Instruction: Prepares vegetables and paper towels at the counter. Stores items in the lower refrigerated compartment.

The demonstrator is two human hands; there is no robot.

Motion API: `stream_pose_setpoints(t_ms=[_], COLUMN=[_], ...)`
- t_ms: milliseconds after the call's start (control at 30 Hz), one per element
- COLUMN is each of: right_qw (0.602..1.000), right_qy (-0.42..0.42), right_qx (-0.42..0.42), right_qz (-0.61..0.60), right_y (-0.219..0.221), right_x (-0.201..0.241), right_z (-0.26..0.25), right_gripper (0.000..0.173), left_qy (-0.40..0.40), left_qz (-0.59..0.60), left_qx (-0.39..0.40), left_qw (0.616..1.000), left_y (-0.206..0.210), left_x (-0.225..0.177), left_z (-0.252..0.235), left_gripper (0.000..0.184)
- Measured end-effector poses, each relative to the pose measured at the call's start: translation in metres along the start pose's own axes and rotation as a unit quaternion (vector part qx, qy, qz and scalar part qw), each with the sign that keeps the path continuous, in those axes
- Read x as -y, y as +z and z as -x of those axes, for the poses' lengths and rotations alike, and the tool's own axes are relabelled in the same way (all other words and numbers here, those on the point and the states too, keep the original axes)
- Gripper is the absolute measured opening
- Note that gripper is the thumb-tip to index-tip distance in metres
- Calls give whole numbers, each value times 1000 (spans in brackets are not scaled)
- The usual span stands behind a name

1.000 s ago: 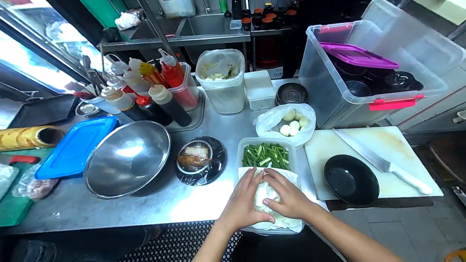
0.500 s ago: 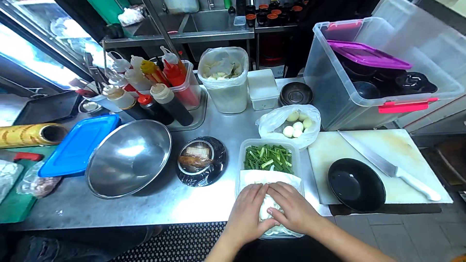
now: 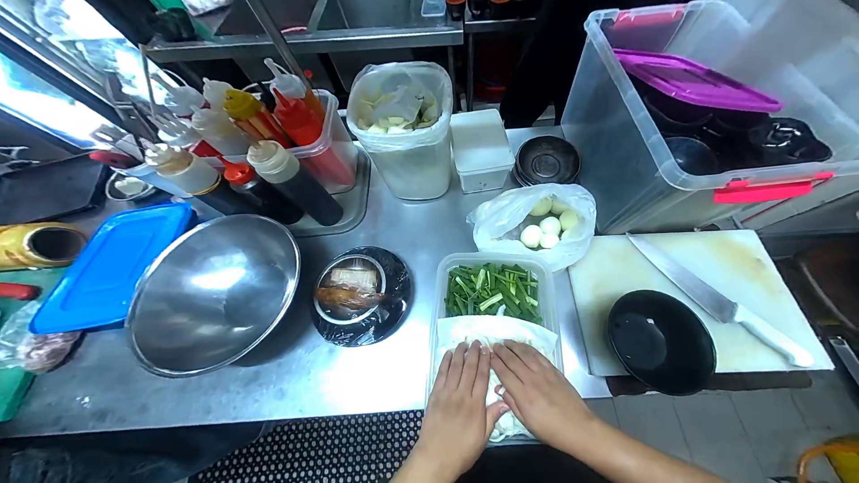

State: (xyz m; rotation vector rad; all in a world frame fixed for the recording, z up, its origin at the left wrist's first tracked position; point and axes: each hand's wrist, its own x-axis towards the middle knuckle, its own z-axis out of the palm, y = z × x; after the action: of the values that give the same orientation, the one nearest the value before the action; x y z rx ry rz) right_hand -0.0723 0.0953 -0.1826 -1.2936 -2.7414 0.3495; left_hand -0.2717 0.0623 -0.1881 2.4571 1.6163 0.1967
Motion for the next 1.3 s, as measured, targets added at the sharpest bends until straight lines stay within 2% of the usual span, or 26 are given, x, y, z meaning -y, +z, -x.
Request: stream_pose_setpoints(t_ms=[133,300,400,567,700,867,933,1000,1133,1300], right_qw=[999,998,999,994,986,992,992,990,983,985], right_qy=[11,20,10,1,-35,-75,-75,-73,-63,-44], right_qx=[18,45,22,1,3,58,83,113,173,167], right_qz=[26,38,25,-113,-165,-84,-53,-39,-16,-9], right_y=[2,2,1,-6,-20,-15,-14,-16,-18,-15], right_x=[0,0,-6,-15,-18,-16,-13,-12,-10,-6], right_z=[-4,-8,-10,-3,3,10,12,12,9,8], right_gripper=[47,47,48,53,54,80,84,89,111,113], left_qy=[-8,-12,-10,-2,31,72,75,69,38,23], left_qz=[-40,-31,-13,134,112,17,-13,-26,-18,-30], left_qx=[44,130,107,130,107,54,44,60,141,190], left_qw=[998,991,994,982,987,996,996,995,989,981], left_y=[2,-6,-6,-32,-44,-20,-14,-12,-16,-19], left_x=[-1,2,6,17,16,13,11,10,7,3], left_z=[-3,-12,-15,-9,-1,1,2,2,-4,-12], left_gripper=[87,88,89,78,83,93,93,92,89,92])
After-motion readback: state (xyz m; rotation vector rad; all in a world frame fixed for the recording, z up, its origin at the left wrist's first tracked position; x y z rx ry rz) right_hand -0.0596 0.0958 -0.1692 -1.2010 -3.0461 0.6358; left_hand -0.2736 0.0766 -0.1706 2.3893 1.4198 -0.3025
